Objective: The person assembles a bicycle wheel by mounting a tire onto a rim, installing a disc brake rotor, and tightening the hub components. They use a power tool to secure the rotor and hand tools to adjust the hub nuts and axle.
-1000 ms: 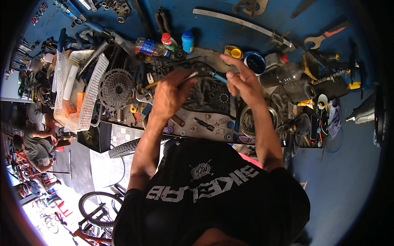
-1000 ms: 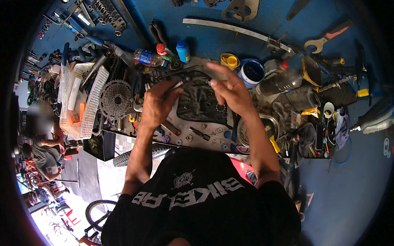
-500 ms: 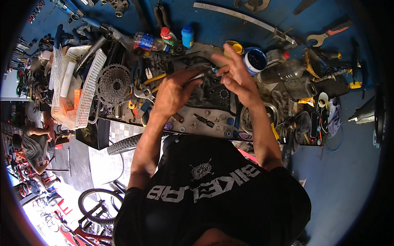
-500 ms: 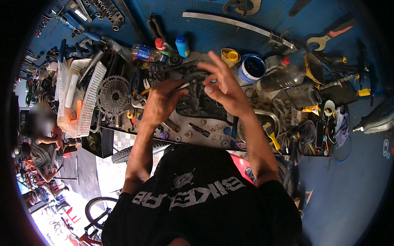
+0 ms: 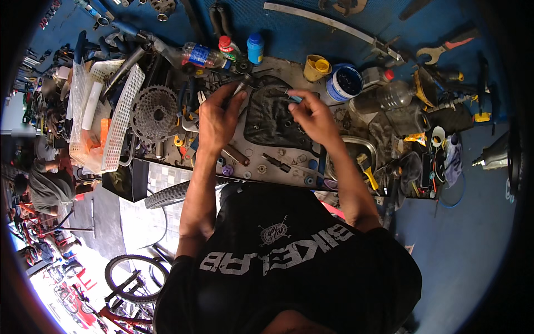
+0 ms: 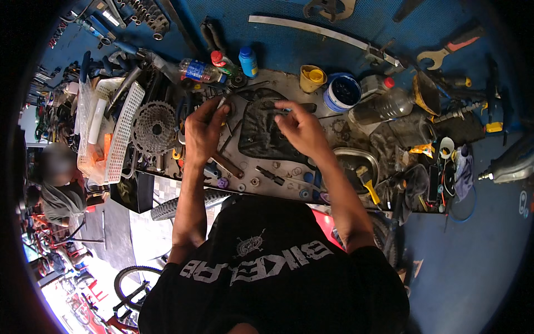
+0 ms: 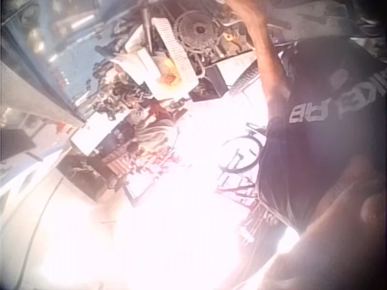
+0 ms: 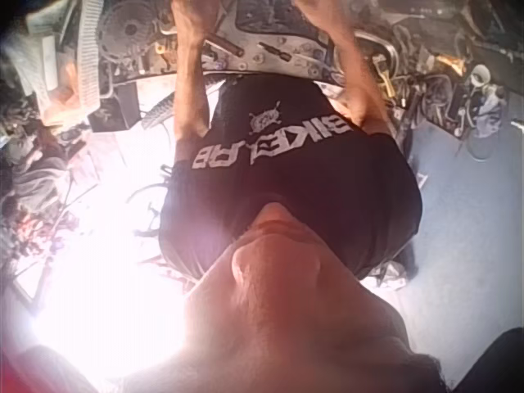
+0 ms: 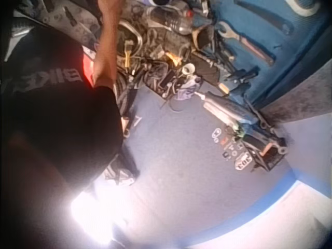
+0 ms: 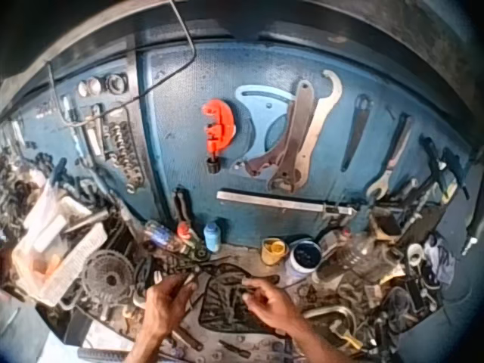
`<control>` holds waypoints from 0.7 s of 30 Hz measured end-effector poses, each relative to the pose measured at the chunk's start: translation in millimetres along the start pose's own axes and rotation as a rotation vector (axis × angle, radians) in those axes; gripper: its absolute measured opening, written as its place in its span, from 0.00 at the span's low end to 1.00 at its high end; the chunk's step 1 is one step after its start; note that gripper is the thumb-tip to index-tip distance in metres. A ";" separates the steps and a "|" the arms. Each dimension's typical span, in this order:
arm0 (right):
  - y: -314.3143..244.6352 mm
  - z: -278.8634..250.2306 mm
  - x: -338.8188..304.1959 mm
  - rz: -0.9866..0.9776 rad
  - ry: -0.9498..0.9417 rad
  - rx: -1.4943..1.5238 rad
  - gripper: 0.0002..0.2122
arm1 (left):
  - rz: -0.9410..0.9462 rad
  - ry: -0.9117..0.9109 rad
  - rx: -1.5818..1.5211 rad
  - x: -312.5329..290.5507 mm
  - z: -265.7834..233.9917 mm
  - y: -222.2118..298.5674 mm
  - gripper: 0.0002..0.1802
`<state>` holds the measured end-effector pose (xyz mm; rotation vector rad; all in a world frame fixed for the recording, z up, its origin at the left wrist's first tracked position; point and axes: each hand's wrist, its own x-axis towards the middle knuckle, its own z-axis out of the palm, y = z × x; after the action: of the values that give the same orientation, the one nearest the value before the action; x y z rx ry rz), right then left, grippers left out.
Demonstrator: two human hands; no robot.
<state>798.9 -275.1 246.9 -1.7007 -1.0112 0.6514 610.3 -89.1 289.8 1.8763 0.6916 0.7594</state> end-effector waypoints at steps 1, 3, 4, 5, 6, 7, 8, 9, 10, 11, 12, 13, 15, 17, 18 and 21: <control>13.5 7.3 -0.2 -0.066 0.052 -0.318 0.13 | 0.014 -0.008 0.022 -1.6 -1.3 -1.5 0.15; 40.1 23.8 -2.4 -0.187 0.028 -0.643 0.13 | 0.005 -0.042 0.065 -7.6 -2.6 -4.9 0.15; 51.9 30.1 -4.5 -0.188 -0.026 -0.820 0.13 | 0.005 -0.049 0.070 -11.3 -2.4 -7.0 0.15; 62.0 37.3 -8.5 -0.137 -0.061 -0.837 0.10 | 0.003 -0.058 0.075 -15.0 -1.3 -9.6 0.15; 70.5 42.7 -10.9 -0.208 -0.010 -0.848 0.10 | -0.002 -0.066 0.079 -19.1 -0.1 -12.4 0.15; 77.2 47.4 -12.3 -0.210 0.004 -0.878 0.09 | -0.025 -0.075 0.063 -23.0 0.9 -15.5 0.15; 82.2 49.6 -13.1 -0.213 0.018 -0.907 0.09 | -0.037 -0.075 0.066 -26.9 1.0 -18.6 0.15; 85.8 49.2 -13.2 -0.199 0.020 -0.883 0.08 | -0.058 -0.079 0.072 -31.1 0.9 -21.6 0.15; 88.0 47.8 -12.7 -0.182 0.023 -0.860 0.09 | -0.087 -0.085 0.079 -35.0 0.9 -24.4 0.16; 88.7 45.7 -11.4 -0.228 0.061 -0.824 0.09 | -0.110 -0.096 0.069 -38.0 0.6 -26.8 0.16; 88.1 43.3 -9.7 -0.138 0.015 -0.660 0.10 | -0.141 -0.105 0.061 -40.6 0.0 -29.0 0.16; 86.1 40.5 -7.3 -0.113 0.000 -0.482 0.12 | -0.180 -0.116 0.053 -42.4 -1.1 -30.6 0.16; 78.3 36.5 -4.2 -0.020 -0.021 -0.114 0.14 | -0.181 -0.116 0.070 -46.4 -3.2 -32.1 0.16; 65.0 33.6 -4.6 0.197 -0.014 0.230 0.15 | -0.228 -0.136 0.066 -51.1 -3.9 -31.4 0.16; 56.6 31.5 -6.4 0.119 -0.011 0.384 0.14 | -0.265 -0.153 0.055 -52.9 -3.9 -30.6 0.16; 28.7 20.3 -15.2 0.096 -0.011 0.692 0.10 | -0.263 -0.188 0.031 -55.4 -1.5 -27.9 0.16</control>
<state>784.1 -282.3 212.3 -1.1349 -0.6061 0.9434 569.5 -118.5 253.3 1.8115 0.8128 0.4006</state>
